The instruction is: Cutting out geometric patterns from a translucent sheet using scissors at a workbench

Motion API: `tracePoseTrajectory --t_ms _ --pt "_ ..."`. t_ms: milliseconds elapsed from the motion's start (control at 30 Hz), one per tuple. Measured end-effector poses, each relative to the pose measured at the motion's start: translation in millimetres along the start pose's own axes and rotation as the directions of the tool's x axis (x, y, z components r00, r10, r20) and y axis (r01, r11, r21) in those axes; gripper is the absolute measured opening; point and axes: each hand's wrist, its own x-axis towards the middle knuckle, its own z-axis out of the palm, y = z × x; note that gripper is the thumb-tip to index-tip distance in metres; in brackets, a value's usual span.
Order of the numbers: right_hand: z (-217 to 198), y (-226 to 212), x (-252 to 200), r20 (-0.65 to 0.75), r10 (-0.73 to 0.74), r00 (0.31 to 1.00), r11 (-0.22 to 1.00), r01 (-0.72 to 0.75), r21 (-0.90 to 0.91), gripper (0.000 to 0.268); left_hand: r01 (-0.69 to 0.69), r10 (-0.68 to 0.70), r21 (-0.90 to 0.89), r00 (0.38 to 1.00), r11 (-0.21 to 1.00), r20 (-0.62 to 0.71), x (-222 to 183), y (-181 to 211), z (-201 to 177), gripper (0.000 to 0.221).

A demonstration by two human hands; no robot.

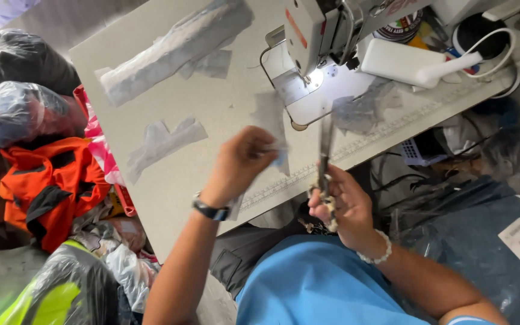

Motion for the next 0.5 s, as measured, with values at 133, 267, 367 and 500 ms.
tracePoseTrajectory --t_ms 133,267,367,500 --pt "-25 6 -9 -0.071 -0.137 0.988 0.99 0.138 0.001 0.075 -0.106 0.11 -0.046 0.989 0.993 0.098 32 13 61 0.027" --pt "-35 -7 -8 -0.117 -0.15 0.982 0.988 0.148 -0.033 0.073 -0.254 0.248 0.089 0.966 0.963 0.073 59 14 86 0.046" --pt "-46 -5 -13 -0.159 -0.122 0.98 0.991 0.11 -0.082 0.07 -0.308 0.366 0.431 0.929 0.848 -0.056 64 9 69 0.054" --pt "-46 -2 -16 -0.161 -0.047 0.986 0.995 0.033 -0.091 0.069 -0.003 0.342 0.756 0.893 0.654 -0.292 56 2 18 0.095"
